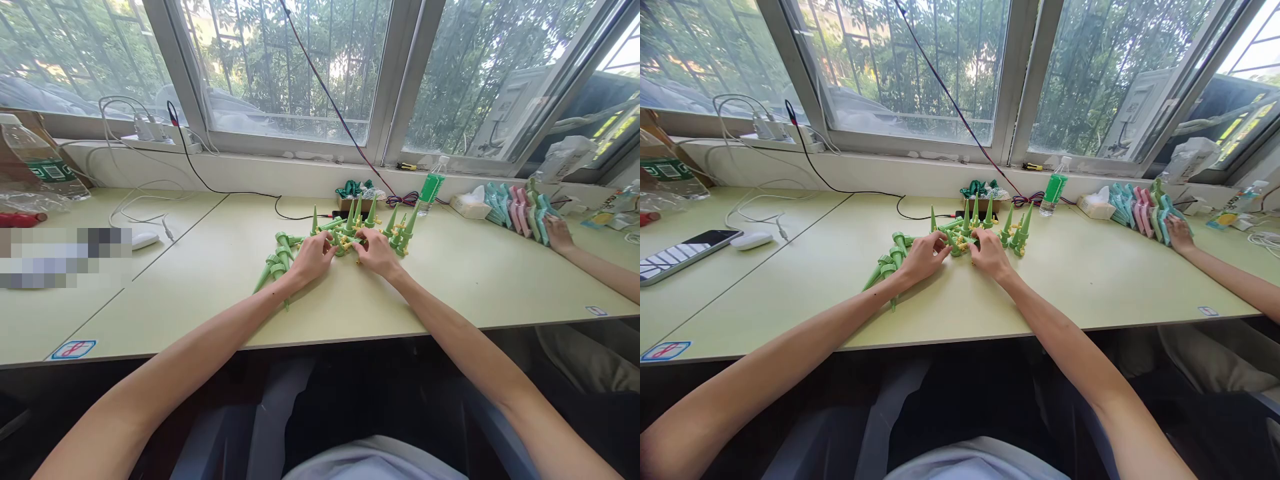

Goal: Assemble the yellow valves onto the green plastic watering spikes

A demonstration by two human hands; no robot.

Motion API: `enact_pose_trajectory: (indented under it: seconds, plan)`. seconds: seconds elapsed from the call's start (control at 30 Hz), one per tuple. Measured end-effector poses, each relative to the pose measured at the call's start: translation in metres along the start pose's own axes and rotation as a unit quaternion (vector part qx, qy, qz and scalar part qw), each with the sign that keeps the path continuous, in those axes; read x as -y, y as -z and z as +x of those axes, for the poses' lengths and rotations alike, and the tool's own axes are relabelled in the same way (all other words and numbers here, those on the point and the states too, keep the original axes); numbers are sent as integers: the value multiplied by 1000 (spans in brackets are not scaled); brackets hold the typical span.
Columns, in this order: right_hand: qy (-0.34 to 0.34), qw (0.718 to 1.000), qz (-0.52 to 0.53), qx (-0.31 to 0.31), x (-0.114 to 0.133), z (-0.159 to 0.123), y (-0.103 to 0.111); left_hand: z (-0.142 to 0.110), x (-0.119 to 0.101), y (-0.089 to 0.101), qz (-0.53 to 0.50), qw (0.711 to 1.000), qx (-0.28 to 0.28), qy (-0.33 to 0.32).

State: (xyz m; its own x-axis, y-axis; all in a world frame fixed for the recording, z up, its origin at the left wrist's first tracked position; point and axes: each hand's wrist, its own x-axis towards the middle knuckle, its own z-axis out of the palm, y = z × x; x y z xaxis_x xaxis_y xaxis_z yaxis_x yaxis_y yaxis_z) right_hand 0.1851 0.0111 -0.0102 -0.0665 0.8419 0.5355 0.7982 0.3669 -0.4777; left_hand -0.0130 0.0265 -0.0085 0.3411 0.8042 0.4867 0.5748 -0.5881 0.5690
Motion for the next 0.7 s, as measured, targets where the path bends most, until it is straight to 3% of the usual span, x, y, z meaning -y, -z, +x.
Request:
enact_pose_trajectory:
  seconds: [0.43, 0.7]
  plan:
    - [11, 997, 45, -58, 6, 1, 1, 2, 0, 0, -8, 1000, -20, -14]
    - [-37, 967, 195, -159, 13, 1, 7, 0, -1, 0, -21, 999, -18, -32]
